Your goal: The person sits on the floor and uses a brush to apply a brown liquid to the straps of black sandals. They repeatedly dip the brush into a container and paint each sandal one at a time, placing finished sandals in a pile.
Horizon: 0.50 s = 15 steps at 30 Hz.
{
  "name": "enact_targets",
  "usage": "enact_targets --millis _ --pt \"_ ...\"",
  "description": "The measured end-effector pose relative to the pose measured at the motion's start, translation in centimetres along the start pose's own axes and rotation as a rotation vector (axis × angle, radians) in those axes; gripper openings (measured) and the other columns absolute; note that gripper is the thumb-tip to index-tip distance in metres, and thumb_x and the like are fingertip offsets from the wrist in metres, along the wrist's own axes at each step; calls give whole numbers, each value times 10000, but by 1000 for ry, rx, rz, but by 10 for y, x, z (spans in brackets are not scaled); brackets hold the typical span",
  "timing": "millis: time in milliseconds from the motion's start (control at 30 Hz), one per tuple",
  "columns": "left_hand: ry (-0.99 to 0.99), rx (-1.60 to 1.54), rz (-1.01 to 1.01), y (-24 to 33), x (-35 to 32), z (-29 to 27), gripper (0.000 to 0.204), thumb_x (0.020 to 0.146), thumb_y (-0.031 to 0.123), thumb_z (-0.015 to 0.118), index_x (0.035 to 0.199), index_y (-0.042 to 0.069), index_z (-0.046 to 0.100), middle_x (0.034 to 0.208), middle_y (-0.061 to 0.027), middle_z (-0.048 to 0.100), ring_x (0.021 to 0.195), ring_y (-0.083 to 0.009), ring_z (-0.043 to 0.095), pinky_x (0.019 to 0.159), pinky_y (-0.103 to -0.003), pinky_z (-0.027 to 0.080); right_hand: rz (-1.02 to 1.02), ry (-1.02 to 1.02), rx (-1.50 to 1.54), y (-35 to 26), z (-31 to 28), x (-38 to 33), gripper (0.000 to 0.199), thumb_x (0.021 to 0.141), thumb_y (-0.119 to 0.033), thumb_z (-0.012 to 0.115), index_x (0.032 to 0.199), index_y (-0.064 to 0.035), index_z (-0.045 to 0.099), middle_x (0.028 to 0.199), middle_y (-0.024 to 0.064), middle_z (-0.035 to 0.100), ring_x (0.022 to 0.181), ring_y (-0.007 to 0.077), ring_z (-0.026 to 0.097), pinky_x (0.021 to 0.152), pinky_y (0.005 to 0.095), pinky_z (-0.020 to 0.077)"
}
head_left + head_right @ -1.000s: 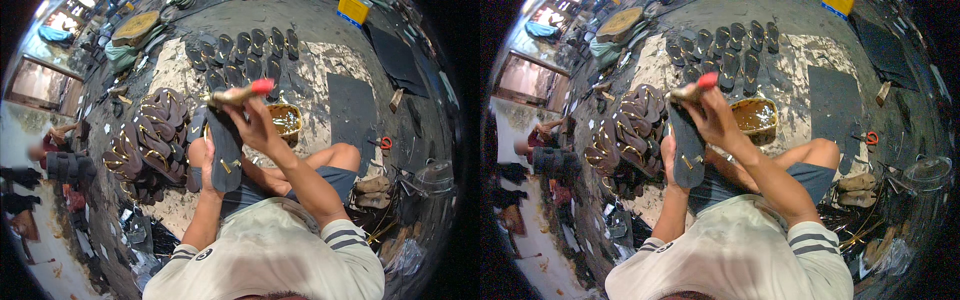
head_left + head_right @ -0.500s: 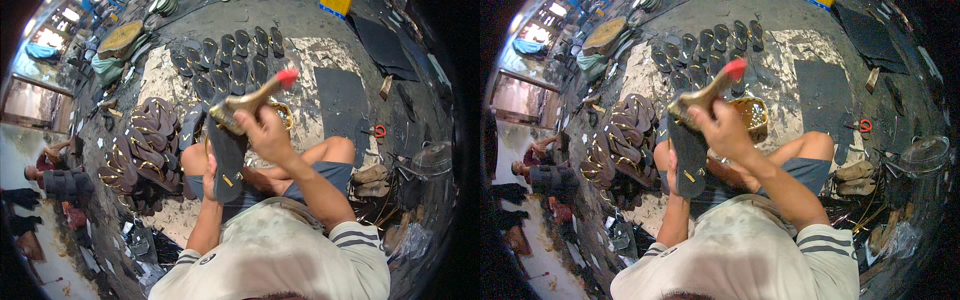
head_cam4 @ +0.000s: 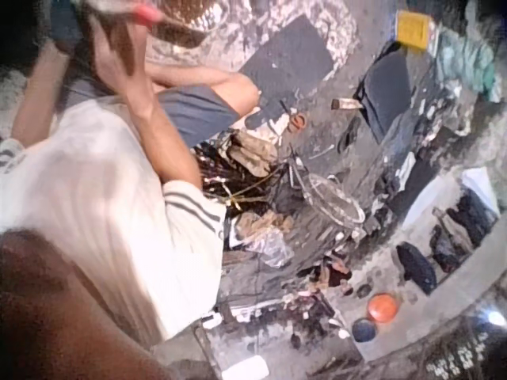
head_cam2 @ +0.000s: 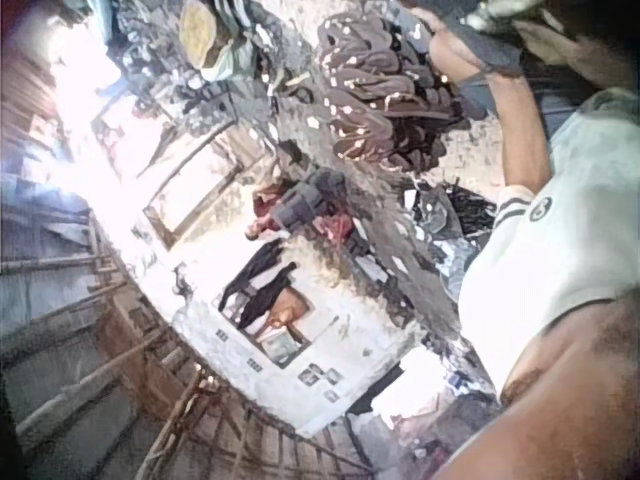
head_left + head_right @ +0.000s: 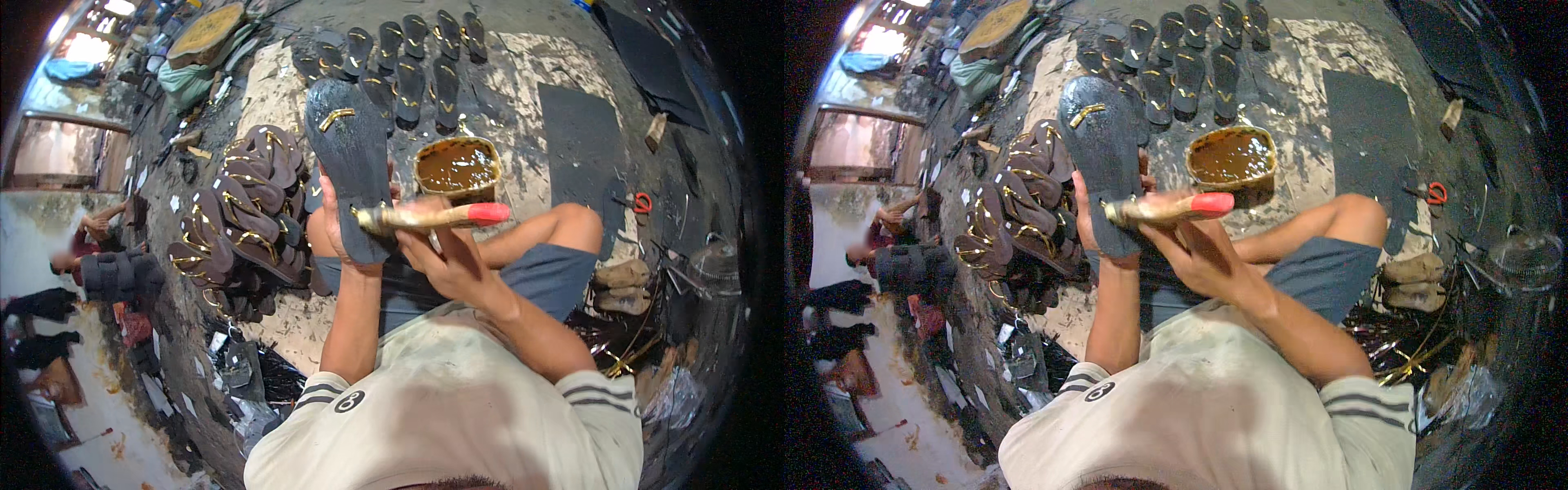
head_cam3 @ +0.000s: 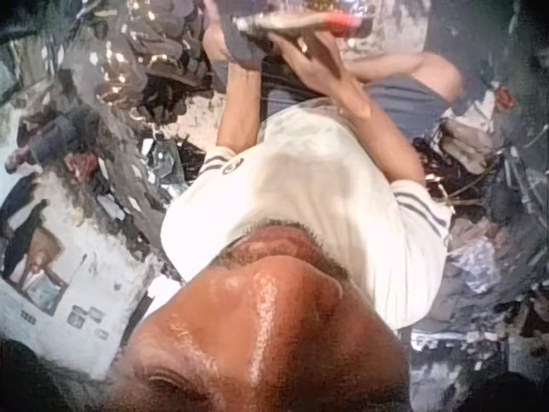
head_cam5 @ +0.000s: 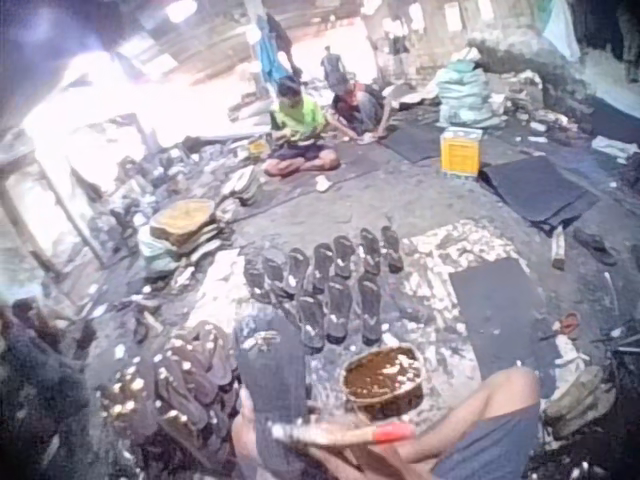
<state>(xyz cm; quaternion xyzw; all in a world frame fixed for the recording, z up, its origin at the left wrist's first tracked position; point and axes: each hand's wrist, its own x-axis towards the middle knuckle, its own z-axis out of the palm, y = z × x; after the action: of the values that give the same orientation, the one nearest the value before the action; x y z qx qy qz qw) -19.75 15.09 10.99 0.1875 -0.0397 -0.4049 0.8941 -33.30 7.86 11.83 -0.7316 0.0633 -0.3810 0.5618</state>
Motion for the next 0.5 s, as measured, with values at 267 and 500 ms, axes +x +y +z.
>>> enact_targets --millis 267,500 --pt "-34 77 -59 -19 17 -17 405 1042 434 407 1445 396 389 1263 -117 598 1032 -285 659 755 -406 613 -209 -81 -270 27 -14 17 341 804 -95 726 1131 -68 634 1043 109 661 961 324 611 842 440 449" --pt "-89 -27 -244 -30 19 -9 535 1018 524 401 1310 107 565 1134 -141 681 1011 -258 665 950 -431 508 -191 -77 -240 36 -13 43 250 853 -158 699 1070 -48 640 992 135 635 926 365 597 785 432 454"
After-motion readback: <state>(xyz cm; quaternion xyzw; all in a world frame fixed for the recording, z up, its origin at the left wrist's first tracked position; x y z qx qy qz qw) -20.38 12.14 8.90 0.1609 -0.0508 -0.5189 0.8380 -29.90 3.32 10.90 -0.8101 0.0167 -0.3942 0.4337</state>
